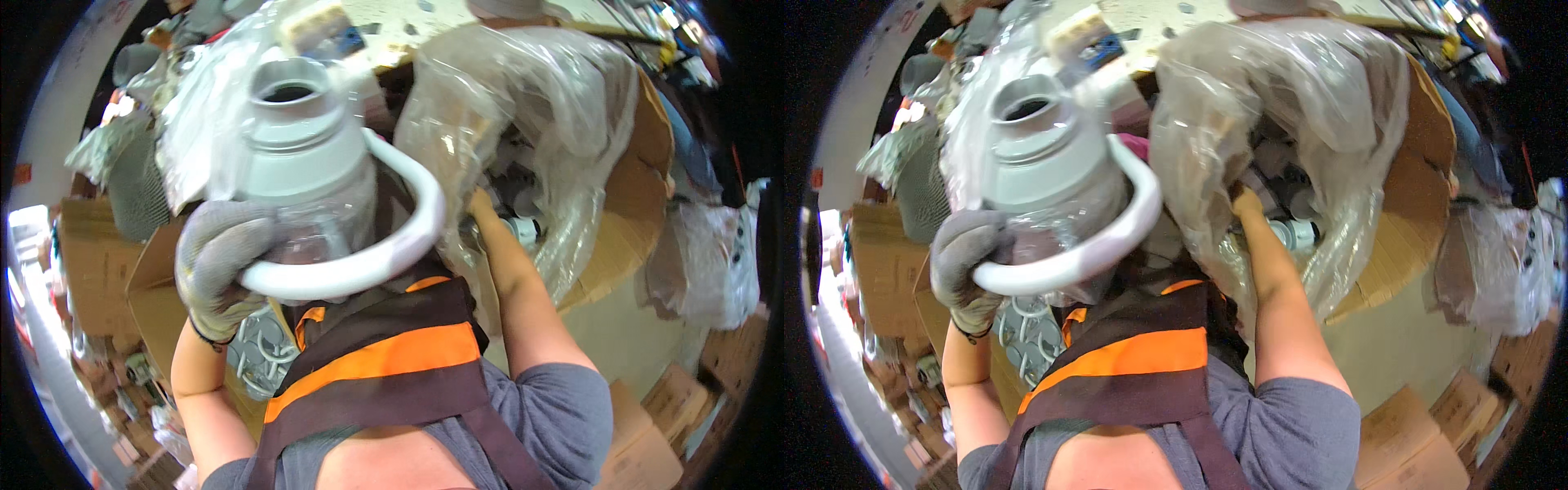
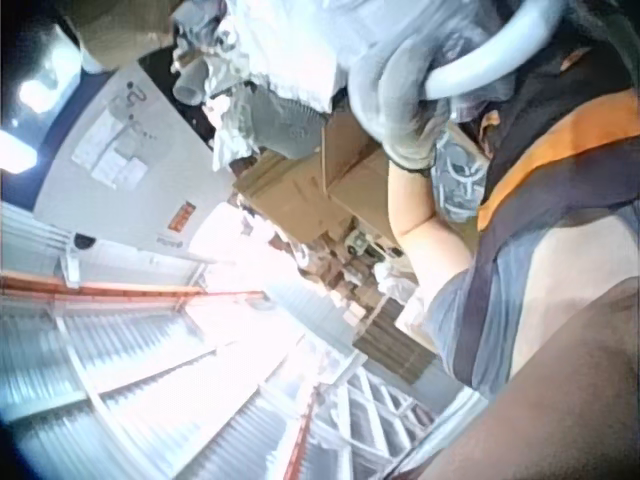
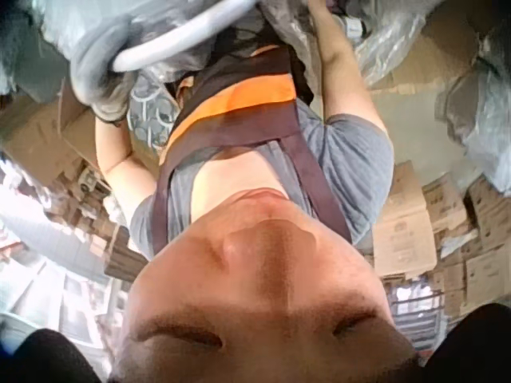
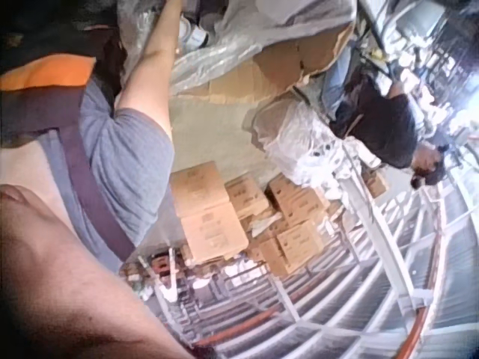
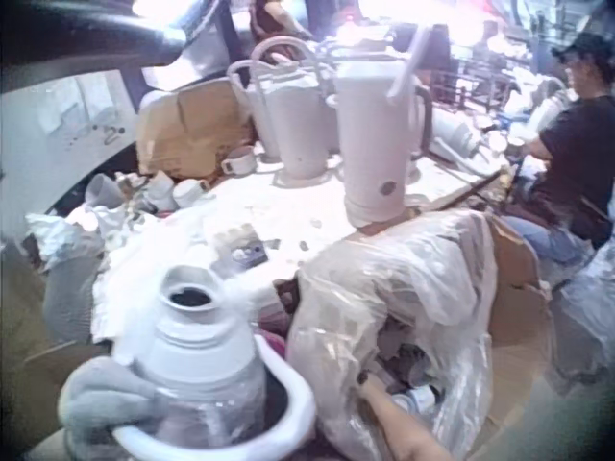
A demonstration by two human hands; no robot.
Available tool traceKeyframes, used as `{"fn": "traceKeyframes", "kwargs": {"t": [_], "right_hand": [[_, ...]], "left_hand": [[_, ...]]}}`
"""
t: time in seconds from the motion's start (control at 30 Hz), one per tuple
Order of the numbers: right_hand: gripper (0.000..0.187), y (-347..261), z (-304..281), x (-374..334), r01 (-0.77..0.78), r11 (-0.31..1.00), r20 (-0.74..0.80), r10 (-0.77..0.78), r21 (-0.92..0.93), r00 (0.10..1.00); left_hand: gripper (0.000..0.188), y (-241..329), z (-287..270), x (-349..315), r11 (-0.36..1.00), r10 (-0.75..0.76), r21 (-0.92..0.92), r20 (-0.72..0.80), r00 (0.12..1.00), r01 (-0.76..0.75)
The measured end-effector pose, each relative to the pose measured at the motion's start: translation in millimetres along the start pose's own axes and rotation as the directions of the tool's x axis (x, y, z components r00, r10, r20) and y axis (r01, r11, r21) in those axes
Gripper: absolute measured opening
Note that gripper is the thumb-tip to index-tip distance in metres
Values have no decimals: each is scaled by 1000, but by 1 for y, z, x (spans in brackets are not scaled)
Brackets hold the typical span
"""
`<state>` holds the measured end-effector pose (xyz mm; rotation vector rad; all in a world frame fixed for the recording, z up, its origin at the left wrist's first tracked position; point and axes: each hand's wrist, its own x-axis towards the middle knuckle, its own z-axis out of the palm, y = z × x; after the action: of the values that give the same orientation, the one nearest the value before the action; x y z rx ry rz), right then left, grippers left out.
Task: The person applies a sticker to a grey plastic watering can, fits a matching lid onto the top opening, and then presses a small grey component into a slot on the side of the body.
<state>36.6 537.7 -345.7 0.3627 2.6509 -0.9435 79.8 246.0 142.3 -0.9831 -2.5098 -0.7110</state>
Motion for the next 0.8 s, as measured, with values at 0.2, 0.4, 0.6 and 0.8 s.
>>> {"fn": "traceKeyframes", "kwargs": {"t": [0.2, 0.4, 0.6, 0.8], "right_hand": [[39, -38, -99, -47, 90, 990, 271, -58, -107, 961], [19, -203, -330, -163, 283, 554, -165, -254, 783, 953], [17, -343, -279, -163, 431, 257, -186, -633, 865, 752], [20, -376, -265, -174, 108, 518, 381, -740, 849, 555]], "left_hand": [[29, -15, -6, -1, 995, 58, -77, 14, 998, -57], [35, -25, -14, -17, 994, 100, -49, 77, 992, -97], [36, -19, -13, -31, 973, 215, -106, 89, 973, -205], [31, -14, -25, -56, 976, 191, -118, 66, 979, -182]]}}
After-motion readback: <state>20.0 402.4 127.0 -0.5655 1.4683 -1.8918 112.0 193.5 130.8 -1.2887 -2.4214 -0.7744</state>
